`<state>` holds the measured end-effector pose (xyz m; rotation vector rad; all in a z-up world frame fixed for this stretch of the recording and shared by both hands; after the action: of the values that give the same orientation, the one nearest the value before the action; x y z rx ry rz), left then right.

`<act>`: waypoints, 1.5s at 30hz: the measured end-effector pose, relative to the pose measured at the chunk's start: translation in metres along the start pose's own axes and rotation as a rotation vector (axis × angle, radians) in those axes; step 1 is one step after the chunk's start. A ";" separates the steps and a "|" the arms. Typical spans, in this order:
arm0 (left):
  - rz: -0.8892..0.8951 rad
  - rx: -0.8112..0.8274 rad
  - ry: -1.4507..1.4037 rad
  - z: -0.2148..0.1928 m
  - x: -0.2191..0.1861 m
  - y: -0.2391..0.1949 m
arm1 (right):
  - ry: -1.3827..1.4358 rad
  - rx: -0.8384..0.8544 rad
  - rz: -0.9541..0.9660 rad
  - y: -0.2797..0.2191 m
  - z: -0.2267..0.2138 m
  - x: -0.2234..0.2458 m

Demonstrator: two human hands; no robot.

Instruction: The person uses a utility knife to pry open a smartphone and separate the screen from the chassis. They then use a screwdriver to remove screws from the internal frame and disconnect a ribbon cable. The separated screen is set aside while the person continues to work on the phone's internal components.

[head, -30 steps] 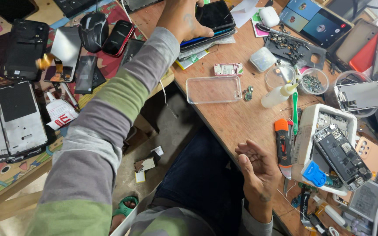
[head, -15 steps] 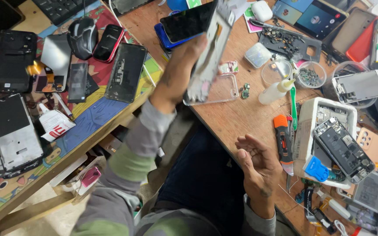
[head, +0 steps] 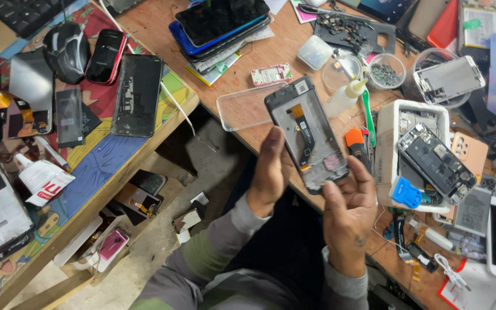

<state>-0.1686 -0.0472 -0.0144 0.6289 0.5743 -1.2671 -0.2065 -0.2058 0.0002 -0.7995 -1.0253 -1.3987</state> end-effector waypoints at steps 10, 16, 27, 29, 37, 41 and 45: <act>-0.533 0.472 0.443 -0.049 -0.043 -0.062 | -0.421 -0.060 0.091 0.019 -0.047 0.041; -0.483 0.325 0.372 -0.049 -0.032 -0.088 | -0.887 -0.002 0.018 0.031 -0.019 0.078; -0.413 0.127 0.353 -0.032 0.001 -0.081 | -1.974 0.629 -0.353 0.095 0.017 0.078; -0.388 0.115 0.376 -0.028 0.003 -0.082 | -2.026 0.700 -0.333 0.110 0.017 0.070; -0.487 0.197 0.353 -0.027 0.011 -0.081 | -1.928 0.811 -0.276 0.139 0.001 0.044; -0.491 0.198 0.444 -0.030 0.010 -0.077 | -1.816 0.724 -0.302 0.139 -0.001 0.046; -0.489 0.124 0.751 -0.033 0.004 -0.074 | -1.829 0.640 -0.293 0.140 0.008 0.053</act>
<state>-0.2416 -0.0399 -0.0485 1.1273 1.3363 -1.5132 -0.0741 -0.2123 0.0696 -1.3894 -2.8156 -0.0660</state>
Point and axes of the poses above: each hand's wrist, its own y-axis towards the middle knuckle, its own z-axis out of the palm, x = y × z, the point moved 6 cm from there along y, towards the middle knuckle, and after that the axes turned 2 degrees about x, right-handed, at the moved point
